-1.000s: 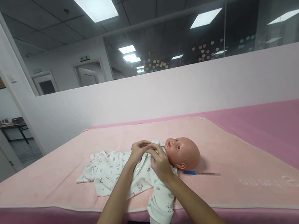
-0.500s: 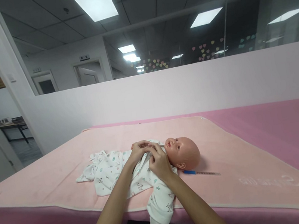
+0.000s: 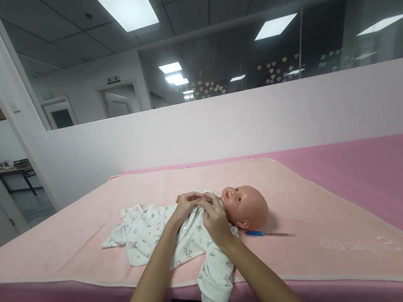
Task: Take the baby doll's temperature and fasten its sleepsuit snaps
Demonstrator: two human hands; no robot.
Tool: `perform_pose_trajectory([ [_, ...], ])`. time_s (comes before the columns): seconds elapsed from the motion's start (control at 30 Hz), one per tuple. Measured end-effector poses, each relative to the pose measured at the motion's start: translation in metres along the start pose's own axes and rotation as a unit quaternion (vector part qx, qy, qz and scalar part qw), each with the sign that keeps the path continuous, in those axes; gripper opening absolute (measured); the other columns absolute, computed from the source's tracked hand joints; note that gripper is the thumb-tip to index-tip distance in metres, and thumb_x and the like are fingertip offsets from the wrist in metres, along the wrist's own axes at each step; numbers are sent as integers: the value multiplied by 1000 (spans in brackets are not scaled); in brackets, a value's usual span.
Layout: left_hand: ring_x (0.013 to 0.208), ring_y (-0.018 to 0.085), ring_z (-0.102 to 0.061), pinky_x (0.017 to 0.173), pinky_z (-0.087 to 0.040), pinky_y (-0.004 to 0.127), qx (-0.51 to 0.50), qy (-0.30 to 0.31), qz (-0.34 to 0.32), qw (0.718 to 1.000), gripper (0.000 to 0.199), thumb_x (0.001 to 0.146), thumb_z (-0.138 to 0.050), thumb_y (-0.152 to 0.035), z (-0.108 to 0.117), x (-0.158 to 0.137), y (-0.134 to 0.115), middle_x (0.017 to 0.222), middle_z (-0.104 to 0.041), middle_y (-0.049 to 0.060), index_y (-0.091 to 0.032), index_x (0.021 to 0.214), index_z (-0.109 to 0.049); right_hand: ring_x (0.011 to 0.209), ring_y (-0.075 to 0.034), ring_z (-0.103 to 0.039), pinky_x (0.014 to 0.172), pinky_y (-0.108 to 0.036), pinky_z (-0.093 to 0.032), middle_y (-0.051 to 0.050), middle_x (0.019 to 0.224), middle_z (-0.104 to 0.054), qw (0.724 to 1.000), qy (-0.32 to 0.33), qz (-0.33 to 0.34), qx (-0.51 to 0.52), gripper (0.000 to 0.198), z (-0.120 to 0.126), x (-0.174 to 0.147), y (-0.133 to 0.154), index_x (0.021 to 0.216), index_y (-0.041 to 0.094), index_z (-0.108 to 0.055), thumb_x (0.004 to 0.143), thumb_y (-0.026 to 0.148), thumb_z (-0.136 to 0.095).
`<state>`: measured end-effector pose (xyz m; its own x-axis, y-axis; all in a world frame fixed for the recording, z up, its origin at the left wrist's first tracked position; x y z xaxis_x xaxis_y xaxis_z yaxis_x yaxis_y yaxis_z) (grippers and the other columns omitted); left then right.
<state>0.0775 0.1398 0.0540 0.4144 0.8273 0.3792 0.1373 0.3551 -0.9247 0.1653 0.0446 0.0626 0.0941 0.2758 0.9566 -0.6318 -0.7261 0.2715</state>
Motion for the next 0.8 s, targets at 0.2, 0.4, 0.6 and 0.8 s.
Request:
perform_pose_trajectory([
  [0.2,75,16,-57,72,-42,26,16,-16,16,1000,16,58,-65,-21,1,-2,-2,73,-65,4,-12,70,-67,97,-17,-53,84,-34,-48,-6,98,-54,999,-26,5,-23,26,2,1,-2,86,21,-61,83,8,-39],
  [0.4,75,15,-56,73,-40,26,5,-12,41,999,15,58,-63,-20,1,-3,-1,72,-64,3,-12,70,-67,96,-17,-53,83,-35,-48,-6,99,-53,999,-21,-1,-27,24,1,0,-5,86,21,-60,84,10,-39],
  [0.6,76,15,-55,75,-39,27,1,7,65,998,16,58,-62,-20,0,-4,0,73,-64,2,-13,72,-67,96,-16,-53,83,-33,-47,-6,99,-53,1000,-6,-10,-19,25,-1,0,-5,86,22,-60,84,10,-39],
  [0.8,80,16,-55,76,-39,26,3,13,73,997,16,60,-61,-19,2,-4,3,78,-63,2,-13,74,-66,94,-16,-53,81,-32,-47,-5,97,-53,1000,6,-21,-2,26,-2,2,-6,85,22,-60,83,9,-38],
])
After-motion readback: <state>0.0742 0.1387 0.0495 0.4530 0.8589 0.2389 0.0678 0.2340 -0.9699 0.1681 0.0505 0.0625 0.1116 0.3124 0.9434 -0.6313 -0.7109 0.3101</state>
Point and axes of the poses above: each hand's wrist, its own x-axis towards the middle knuckle, its own z-axis out of the back of the hand, y = z × x, the point moved 7 cm from there along x, towards the middle knuckle
